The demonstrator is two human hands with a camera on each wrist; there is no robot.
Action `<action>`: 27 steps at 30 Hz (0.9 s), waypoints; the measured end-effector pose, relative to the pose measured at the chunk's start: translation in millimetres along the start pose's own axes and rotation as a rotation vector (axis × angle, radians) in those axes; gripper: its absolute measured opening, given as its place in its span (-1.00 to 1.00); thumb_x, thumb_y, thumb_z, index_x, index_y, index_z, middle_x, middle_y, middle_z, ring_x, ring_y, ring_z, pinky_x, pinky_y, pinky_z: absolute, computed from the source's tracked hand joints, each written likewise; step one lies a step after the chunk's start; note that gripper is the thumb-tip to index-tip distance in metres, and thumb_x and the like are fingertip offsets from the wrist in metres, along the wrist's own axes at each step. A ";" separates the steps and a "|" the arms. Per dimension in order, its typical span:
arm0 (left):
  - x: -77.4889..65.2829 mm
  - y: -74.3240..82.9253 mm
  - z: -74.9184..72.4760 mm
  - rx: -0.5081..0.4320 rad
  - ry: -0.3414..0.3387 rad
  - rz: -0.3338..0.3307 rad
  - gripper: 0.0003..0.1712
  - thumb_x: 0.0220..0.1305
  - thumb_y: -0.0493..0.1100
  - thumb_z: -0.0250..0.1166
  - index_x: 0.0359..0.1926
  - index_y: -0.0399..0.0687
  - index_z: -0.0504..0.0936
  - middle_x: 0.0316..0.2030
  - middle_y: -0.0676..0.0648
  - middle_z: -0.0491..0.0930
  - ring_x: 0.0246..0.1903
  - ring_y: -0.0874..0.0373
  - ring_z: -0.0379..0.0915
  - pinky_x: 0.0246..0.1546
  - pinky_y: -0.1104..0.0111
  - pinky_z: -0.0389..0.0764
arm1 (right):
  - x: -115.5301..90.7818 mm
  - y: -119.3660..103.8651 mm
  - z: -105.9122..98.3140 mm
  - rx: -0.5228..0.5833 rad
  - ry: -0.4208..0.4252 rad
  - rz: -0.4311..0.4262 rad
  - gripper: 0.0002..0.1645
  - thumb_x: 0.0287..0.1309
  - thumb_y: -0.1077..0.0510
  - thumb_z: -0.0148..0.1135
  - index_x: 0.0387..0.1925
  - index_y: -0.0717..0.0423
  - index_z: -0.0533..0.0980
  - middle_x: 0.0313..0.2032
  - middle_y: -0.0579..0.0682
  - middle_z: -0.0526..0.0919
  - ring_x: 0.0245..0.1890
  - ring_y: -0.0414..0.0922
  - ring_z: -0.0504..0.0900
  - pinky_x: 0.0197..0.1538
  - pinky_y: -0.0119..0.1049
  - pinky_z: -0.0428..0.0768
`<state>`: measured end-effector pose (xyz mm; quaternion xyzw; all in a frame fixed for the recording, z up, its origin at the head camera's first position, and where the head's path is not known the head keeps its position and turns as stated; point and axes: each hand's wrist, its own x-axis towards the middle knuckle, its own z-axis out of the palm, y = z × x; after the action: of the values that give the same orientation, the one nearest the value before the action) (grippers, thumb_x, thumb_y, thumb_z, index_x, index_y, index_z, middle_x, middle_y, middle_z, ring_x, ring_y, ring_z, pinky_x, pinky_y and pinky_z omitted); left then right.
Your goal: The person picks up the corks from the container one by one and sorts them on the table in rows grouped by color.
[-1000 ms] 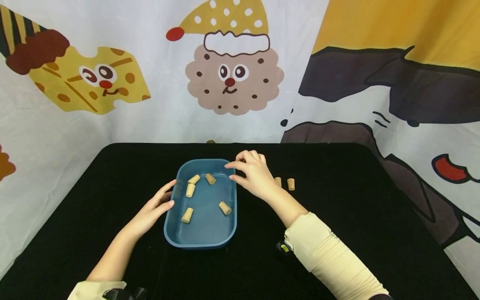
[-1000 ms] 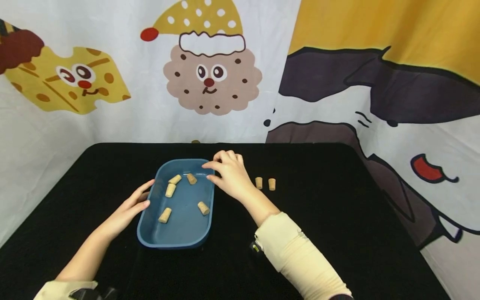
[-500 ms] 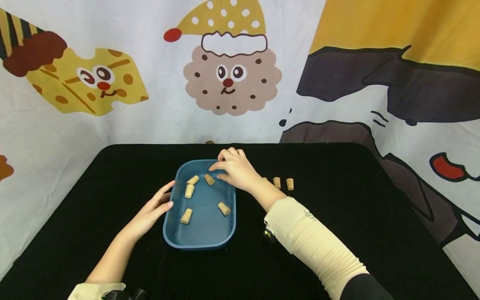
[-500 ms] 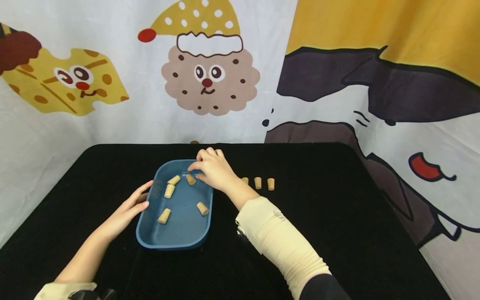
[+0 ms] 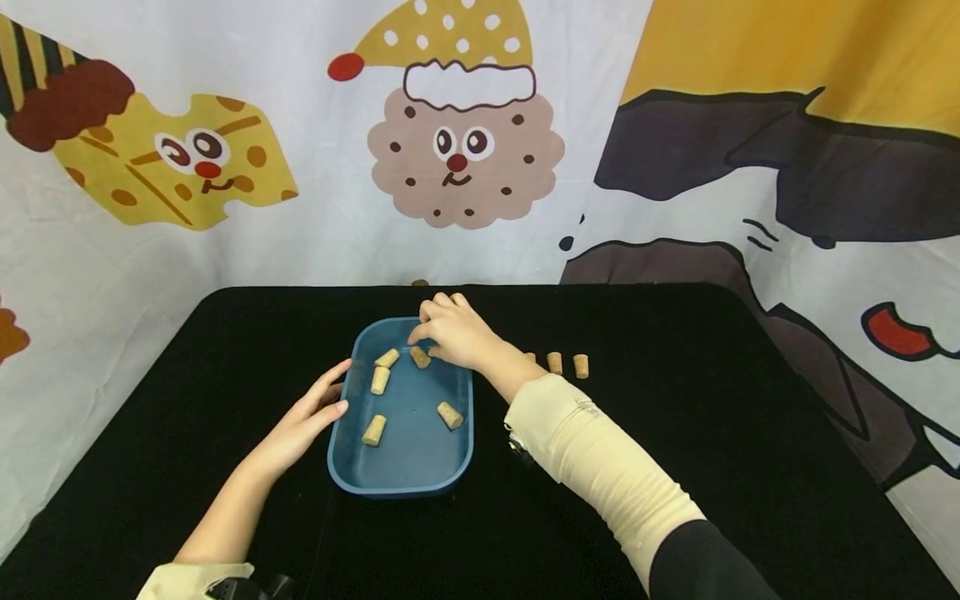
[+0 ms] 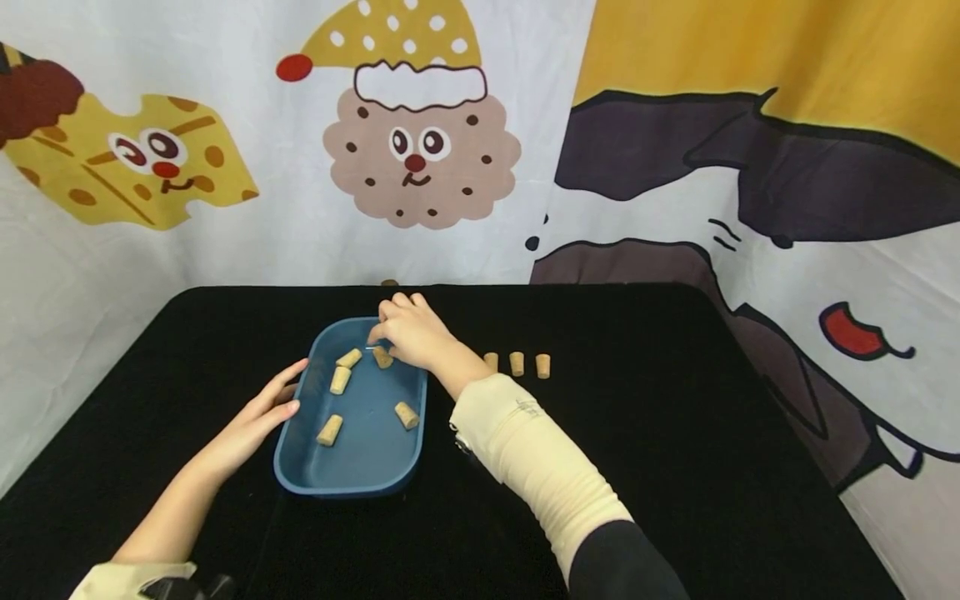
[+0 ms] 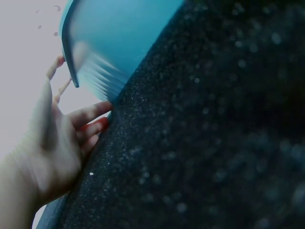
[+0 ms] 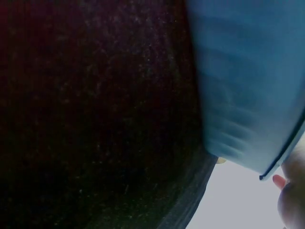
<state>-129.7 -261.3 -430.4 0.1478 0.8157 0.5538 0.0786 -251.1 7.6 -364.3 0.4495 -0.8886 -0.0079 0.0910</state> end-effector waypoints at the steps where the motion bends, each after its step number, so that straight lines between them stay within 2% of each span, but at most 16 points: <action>1: -0.1 -0.1 0.0 -0.003 -0.001 0.000 -0.31 0.48 -0.10 -0.02 0.51 0.13 -0.08 0.34 -0.48 0.08 0.25 -0.45 0.09 0.10 -0.26 0.30 | 1.9 -0.5 0.8 -0.012 -0.010 -0.008 -0.61 0.07 0.00 0.42 -0.02 -0.36 0.63 -0.18 -0.20 0.43 -0.14 -0.15 0.28 -0.04 -0.24 0.27; 8: -0.4 -1.0 -0.5 -0.014 0.001 -0.006 -0.30 0.47 -0.11 -0.02 0.51 0.14 -0.08 0.34 -0.47 0.07 0.25 -0.45 0.09 0.10 -0.26 0.30 | 11.7 -3.3 6.5 -0.049 -0.045 -0.033 -0.64 0.09 0.04 0.41 -0.04 -0.36 0.65 -0.20 -0.20 0.44 -0.19 -0.16 0.26 -0.09 -0.26 0.23; 18: 1.2 -2.1 0.9 -0.028 -0.005 0.007 -0.31 0.48 -0.11 -0.03 0.51 0.10 -0.09 0.34 -0.47 0.07 0.25 -0.45 0.08 0.09 -0.25 0.31 | 16.4 -5.2 13.3 -0.114 -0.035 -0.061 -0.67 0.22 0.12 0.28 -0.07 -0.40 0.66 -0.22 -0.20 0.46 -0.22 -0.15 0.26 -0.13 -0.26 0.25; 22: 1.6 -1.9 0.2 -0.026 -0.005 0.001 -0.31 0.48 -0.10 -0.03 0.51 0.11 -0.08 0.35 -0.46 0.07 0.26 -0.44 0.08 0.10 -0.25 0.31 | 17.4 -6.3 15.5 -0.131 -0.039 -0.056 -0.65 0.28 0.15 0.19 -0.05 -0.39 0.65 -0.27 -0.18 0.42 -0.25 -0.14 0.24 -0.16 -0.26 0.23; 27: 1.4 -0.2 -0.3 -0.027 0.000 -0.003 -0.31 0.48 -0.10 -0.03 0.51 0.10 -0.07 0.34 -0.47 0.08 0.26 -0.44 0.09 0.10 -0.25 0.32 | 19.5 -8.5 16.1 -0.174 -0.055 -0.044 -0.63 0.29 0.15 0.19 -0.01 -0.41 0.63 -0.26 -0.18 0.41 -0.25 -0.14 0.23 -0.15 -0.26 0.23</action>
<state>-131.1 -261.1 -430.5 0.1455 0.8084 0.5645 0.0815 -258.4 -14.2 -378.0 0.4591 -0.8766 -0.0991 0.1050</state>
